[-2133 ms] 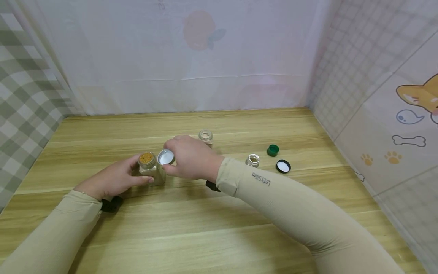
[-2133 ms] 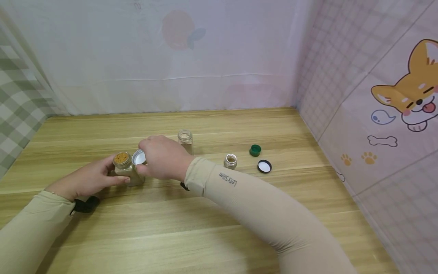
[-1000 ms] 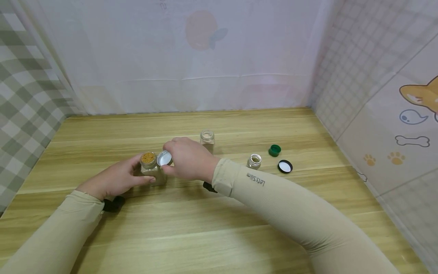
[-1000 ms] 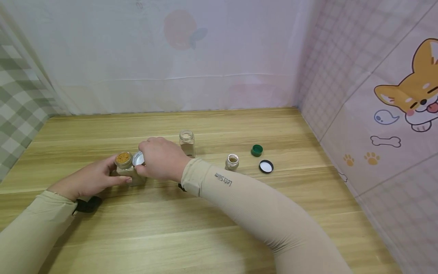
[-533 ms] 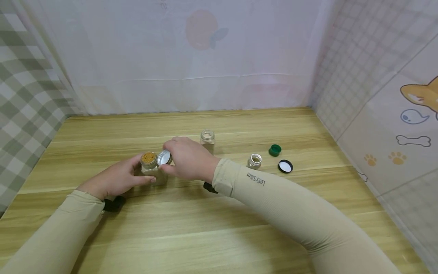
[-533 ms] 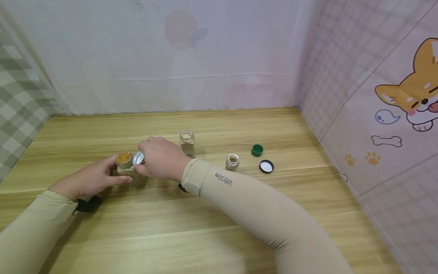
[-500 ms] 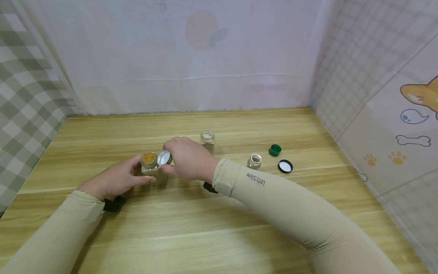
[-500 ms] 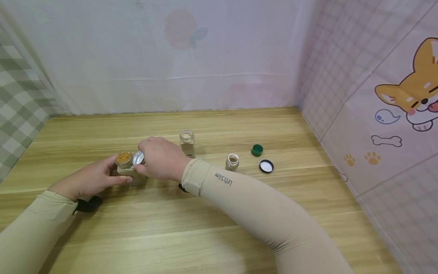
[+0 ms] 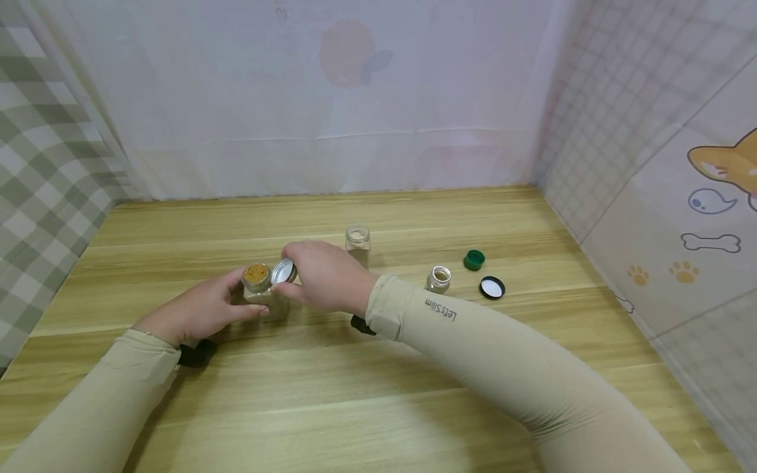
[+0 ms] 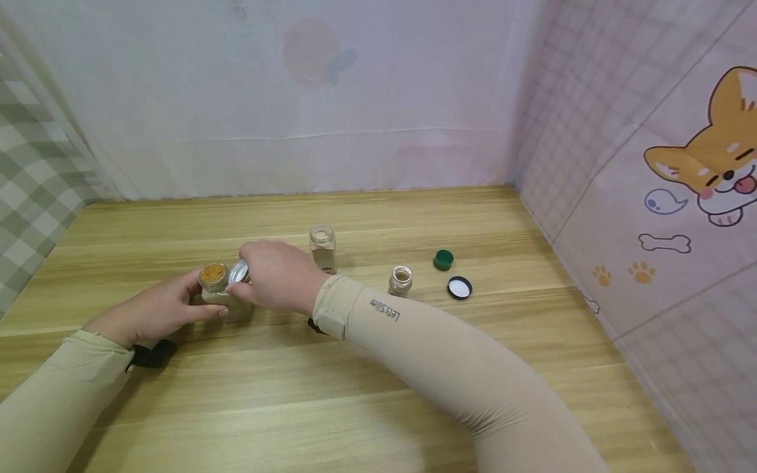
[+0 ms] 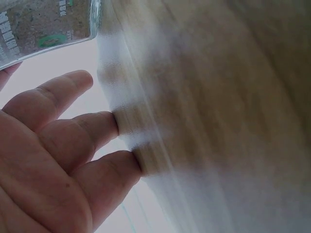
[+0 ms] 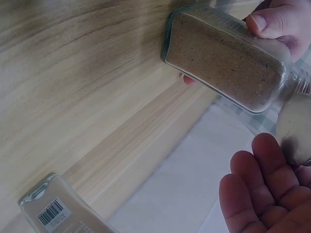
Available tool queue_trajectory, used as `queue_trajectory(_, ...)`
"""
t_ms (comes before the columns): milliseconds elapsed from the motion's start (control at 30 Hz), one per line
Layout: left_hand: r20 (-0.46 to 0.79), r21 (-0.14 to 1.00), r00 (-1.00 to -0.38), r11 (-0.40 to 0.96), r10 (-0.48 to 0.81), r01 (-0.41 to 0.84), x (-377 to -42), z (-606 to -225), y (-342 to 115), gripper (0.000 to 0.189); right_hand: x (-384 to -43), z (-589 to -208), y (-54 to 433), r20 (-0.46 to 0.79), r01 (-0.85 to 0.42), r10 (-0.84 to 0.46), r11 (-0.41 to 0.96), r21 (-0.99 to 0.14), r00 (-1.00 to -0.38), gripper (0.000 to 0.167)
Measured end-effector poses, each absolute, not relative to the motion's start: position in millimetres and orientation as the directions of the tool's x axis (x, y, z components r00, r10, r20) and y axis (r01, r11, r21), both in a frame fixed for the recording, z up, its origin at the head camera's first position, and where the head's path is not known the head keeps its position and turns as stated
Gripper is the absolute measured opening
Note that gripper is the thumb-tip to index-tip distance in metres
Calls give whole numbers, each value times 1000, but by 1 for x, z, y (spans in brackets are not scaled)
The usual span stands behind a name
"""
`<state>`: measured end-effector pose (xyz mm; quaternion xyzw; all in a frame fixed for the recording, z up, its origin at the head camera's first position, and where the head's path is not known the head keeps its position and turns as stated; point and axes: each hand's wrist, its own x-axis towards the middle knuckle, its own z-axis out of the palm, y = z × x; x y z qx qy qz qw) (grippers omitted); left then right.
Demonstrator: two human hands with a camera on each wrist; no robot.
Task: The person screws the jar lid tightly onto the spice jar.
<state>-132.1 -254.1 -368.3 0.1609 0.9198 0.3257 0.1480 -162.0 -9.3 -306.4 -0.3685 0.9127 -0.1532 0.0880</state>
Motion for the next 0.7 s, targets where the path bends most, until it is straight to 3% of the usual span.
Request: queue_trajectory(700,-188,640,-903,746,387,186,-132,-367,-255,66,-164,-307,-14,-31,-614,-689,665,-426,-724,41)
